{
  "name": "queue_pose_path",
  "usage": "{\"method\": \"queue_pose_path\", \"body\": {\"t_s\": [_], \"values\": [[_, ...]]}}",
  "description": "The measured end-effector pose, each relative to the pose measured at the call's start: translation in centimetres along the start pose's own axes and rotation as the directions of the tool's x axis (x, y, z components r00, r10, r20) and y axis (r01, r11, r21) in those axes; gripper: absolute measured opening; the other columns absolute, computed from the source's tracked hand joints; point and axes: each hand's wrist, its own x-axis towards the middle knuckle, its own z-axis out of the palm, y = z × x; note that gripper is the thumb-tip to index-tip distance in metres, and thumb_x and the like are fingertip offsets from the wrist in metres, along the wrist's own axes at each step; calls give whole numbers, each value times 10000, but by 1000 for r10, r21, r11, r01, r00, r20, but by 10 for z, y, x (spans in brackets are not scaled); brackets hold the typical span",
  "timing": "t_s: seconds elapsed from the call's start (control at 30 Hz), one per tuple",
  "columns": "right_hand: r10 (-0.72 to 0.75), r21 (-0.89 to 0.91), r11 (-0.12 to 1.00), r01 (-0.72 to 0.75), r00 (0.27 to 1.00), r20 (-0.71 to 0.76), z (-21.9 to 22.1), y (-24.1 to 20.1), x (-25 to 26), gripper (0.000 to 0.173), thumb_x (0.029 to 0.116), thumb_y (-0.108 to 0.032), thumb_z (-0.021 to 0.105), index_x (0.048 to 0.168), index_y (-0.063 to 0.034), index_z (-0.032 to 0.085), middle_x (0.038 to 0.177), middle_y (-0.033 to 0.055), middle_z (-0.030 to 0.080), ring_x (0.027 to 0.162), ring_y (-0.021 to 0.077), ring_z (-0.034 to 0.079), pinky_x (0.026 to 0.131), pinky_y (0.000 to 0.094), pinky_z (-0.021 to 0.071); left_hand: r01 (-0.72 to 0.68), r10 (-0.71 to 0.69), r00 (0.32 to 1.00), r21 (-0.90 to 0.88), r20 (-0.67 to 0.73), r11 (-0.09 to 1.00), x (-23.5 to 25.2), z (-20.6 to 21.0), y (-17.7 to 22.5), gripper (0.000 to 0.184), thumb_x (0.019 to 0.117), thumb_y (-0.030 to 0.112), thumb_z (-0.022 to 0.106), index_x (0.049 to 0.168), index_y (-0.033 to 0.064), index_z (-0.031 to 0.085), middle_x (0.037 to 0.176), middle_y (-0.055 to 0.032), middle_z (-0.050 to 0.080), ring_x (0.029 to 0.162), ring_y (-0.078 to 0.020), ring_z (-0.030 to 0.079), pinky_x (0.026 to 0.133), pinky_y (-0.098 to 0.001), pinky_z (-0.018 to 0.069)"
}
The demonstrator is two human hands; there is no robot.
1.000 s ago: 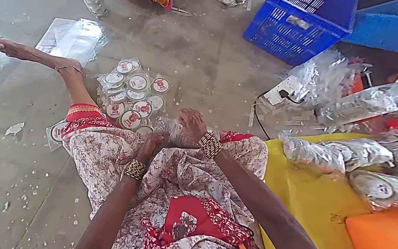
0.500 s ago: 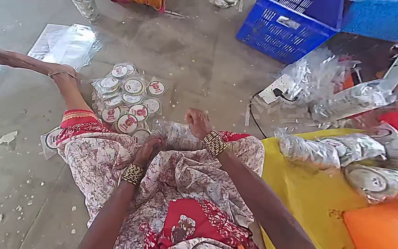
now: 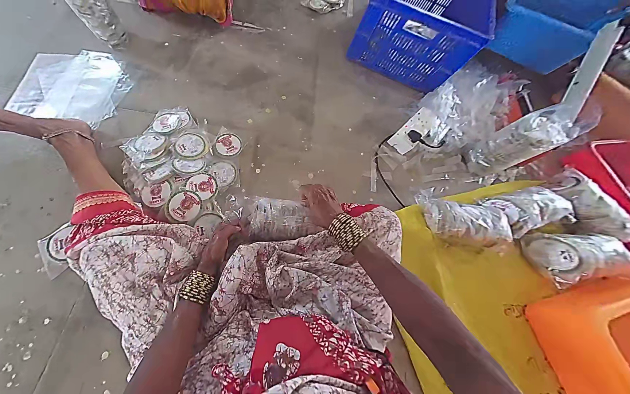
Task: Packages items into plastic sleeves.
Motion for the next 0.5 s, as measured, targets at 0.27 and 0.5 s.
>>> {"method": "queue_pose_path", "body": {"t_s": [0.27,0.5], "values": [[49,30,998,-49,999,-4,-5,21,-23,229,1005,-79,542,1170,33,653,1209,243,656,1206,401,592,1034,585,410,2,-2,1000,2,-29,1000,-4,1,-2,256,940,50,376,825,144,585,759,77,621,726,-24,600,715,-210,515],[-1,142,989,38,967,-253,-8,27,-36,173,988,-55,566,1057,46,688,1096,242,690,1099,417,651,975,607,478,-29,29,998,-1,-64,1000,-6,4,0,267,928,42,382,823,151,601,758,88,633,733,-12,608,733,-205,525]]}}
